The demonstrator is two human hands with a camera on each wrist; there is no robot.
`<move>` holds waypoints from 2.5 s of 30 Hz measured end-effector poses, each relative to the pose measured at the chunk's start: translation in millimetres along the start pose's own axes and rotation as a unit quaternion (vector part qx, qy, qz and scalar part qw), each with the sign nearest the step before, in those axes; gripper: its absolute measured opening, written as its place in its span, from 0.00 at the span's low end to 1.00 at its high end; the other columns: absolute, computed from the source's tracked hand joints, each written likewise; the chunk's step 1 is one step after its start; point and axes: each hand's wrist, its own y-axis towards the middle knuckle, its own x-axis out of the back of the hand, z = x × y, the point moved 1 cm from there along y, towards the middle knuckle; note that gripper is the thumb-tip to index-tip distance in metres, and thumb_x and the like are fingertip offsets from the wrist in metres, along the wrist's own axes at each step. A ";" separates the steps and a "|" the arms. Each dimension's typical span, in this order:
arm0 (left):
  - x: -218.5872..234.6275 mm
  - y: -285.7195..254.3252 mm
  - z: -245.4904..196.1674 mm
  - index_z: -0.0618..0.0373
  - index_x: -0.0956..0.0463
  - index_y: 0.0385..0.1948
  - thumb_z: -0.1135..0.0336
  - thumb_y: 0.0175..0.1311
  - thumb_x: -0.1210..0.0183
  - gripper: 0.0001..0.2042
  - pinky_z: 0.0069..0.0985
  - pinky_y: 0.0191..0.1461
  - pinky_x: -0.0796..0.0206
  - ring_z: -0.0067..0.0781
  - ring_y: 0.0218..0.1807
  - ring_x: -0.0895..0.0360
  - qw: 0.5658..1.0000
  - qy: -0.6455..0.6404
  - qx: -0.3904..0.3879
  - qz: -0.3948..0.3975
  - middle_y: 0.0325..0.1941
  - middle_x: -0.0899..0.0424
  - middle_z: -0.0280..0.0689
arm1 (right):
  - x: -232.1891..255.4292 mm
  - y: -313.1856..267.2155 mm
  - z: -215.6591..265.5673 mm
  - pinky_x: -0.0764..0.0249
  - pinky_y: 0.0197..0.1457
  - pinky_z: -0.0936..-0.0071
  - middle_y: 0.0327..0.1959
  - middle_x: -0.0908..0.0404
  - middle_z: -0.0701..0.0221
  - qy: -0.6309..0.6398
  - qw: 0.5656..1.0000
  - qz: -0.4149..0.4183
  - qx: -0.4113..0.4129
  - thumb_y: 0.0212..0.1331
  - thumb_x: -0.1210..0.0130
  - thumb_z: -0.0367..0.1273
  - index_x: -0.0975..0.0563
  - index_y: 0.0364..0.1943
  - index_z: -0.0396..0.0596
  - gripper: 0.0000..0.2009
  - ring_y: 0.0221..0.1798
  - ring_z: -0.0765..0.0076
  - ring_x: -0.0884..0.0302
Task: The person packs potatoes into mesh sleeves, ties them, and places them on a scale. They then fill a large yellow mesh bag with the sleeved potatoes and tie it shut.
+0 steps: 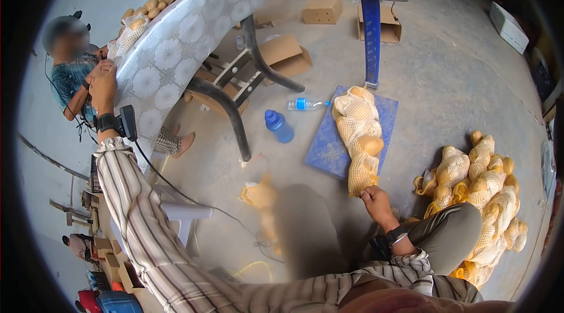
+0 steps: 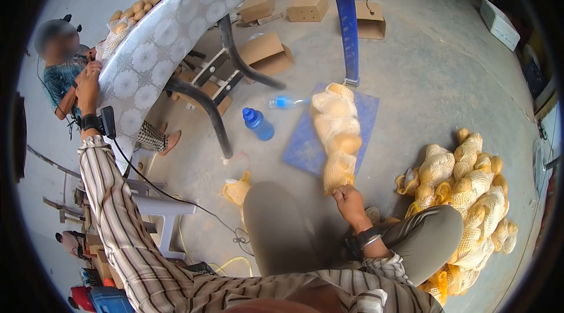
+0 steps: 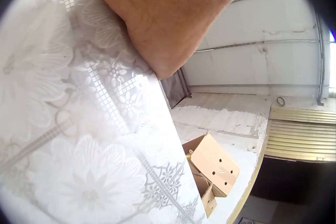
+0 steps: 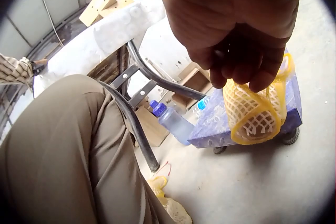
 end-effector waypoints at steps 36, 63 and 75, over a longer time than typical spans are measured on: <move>17.8 2.3 -11.6 0.53 0.44 0.68 0.43 0.53 0.39 0.42 0.43 0.68 0.44 0.56 0.67 0.37 0.931 -0.269 0.243 -0.044 0.66 0.34 0.54 | 1.0 0.7 0.6 0.31 0.35 0.67 0.24 0.24 0.57 -0.018 1.000 0.012 -0.014 0.61 0.45 0.31 0.24 0.28 0.37 0.10 0.27 0.59 0.27; -1.2 7.1 -2.3 0.58 0.48 0.69 0.43 0.54 0.38 0.45 0.42 0.68 0.44 0.58 0.68 0.38 0.933 -0.284 0.208 -0.076 0.67 0.36 0.58 | -1.9 -0.6 0.2 0.30 0.38 0.59 0.29 0.24 0.53 -0.009 1.000 0.013 0.000 0.59 0.46 0.33 0.23 0.27 0.38 0.10 0.34 0.45 0.25; 11.8 3.8 -7.4 0.52 0.49 0.71 0.41 0.54 0.40 0.44 0.44 0.67 0.42 0.56 0.68 0.37 0.933 -0.270 0.235 -0.039 0.68 0.36 0.55 | -2.4 -1.2 0.0 0.29 0.40 0.59 0.30 0.22 0.54 0.004 0.999 0.028 -0.016 0.59 0.45 0.34 0.22 0.28 0.39 0.10 0.35 0.46 0.24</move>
